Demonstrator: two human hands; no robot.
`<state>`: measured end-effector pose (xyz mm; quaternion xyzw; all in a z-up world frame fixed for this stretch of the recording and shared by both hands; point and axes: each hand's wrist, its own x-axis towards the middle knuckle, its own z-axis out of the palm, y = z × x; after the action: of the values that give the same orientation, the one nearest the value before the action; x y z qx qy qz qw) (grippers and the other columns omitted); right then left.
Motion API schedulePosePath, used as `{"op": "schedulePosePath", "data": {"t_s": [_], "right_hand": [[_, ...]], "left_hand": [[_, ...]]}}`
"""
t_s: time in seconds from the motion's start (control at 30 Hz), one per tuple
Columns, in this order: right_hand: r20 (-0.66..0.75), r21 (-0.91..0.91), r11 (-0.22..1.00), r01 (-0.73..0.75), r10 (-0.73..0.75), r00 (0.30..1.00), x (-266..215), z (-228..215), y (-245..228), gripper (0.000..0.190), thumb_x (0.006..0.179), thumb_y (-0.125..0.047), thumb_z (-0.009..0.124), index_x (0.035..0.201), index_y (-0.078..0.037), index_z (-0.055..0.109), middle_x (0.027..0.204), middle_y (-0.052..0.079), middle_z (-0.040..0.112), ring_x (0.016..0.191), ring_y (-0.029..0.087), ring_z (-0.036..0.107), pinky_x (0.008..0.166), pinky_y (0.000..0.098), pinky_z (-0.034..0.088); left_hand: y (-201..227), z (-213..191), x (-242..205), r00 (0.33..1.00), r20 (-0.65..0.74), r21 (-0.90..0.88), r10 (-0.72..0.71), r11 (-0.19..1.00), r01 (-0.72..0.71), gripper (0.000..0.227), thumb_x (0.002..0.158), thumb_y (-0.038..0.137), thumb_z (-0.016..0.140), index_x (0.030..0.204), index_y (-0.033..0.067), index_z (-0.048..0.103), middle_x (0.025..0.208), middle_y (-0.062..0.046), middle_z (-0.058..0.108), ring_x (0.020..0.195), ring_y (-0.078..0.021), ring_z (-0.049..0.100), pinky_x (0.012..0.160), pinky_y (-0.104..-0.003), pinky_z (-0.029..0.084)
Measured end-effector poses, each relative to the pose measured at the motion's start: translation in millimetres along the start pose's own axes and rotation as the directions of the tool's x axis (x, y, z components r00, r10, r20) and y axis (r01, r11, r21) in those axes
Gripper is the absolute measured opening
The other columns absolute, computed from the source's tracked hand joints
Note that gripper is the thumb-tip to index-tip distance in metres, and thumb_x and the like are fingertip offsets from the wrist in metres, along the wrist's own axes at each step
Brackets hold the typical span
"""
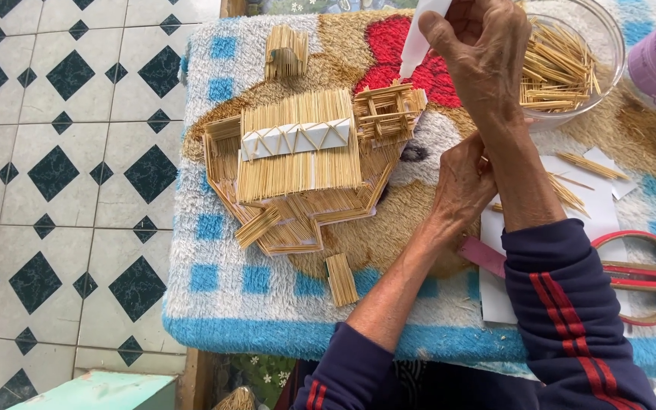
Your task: Gluing small wooden sticks onto the roof of a model house to create a textured surface.
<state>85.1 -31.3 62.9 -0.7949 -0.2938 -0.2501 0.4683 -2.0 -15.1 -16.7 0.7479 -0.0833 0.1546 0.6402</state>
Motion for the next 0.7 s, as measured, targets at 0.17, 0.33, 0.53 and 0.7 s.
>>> {"op": "schedulePosePath", "data": {"t_s": [0.17,0.33,0.53,0.7], "right_hand": [[-0.011,-0.002,0.999,0.046,-0.046,0.999,-1.3,0.6,3.5,0.027,0.097,-0.013,0.061,0.076,0.0,0.052,0.068,0.008,0.053,0.062,0.016,0.053,0.056,0.0314,0.045],[-0.021,-0.008,0.999,0.054,-0.054,0.998,-1.4,0.2,1.6,0.025,0.096,-0.014,0.06,0.077,0.001,0.055,0.069,0.009,0.056,0.064,0.016,0.057,0.057,0.0307,0.047],[-0.03,-0.035,0.999,0.017,-0.018,0.999,-1.9,2.1,3.1,0.028,0.096,-0.014,0.063,0.073,-0.001,0.054,0.065,0.006,0.056,0.061,0.014,0.055,0.055,0.0307,0.045],[-0.042,-0.011,1.0,0.0,0.0,0.999,-1.6,3.3,1.5,0.028,0.095,-0.009,0.065,0.072,-0.002,0.051,0.065,0.005,0.051,0.061,0.012,0.05,0.054,0.0304,0.042]], "left_hand": [[2.4,-0.9,0.7,1.0,-0.015,0.001,0.017,1.0,-0.017,0.011,0.063,0.0,0.035,0.072,0.0046,0.038,0.053,-0.009,0.033,0.046,-0.0208,0.029,0.046,-0.033,0.024],[1.7,-0.8,1.1,1.0,-0.002,-0.003,-0.009,1.0,0.009,0.008,0.063,0.001,0.037,0.069,0.0064,0.036,0.053,-0.008,0.033,0.046,-0.0215,0.03,0.046,-0.034,0.025],[7.7,-4.3,1.3,1.0,0.0,-0.023,-0.009,1.0,0.009,0.007,0.065,0.001,0.036,0.07,0.0066,0.036,0.053,-0.006,0.03,0.046,-0.0178,0.029,0.046,-0.032,0.024],[7.7,-4.4,0.7,1.0,-0.015,-0.037,0.009,0.999,-0.009,0.008,0.064,0.0,0.036,0.067,0.0067,0.031,0.054,-0.005,0.026,0.049,-0.0168,0.024,0.046,-0.031,0.022]]}}
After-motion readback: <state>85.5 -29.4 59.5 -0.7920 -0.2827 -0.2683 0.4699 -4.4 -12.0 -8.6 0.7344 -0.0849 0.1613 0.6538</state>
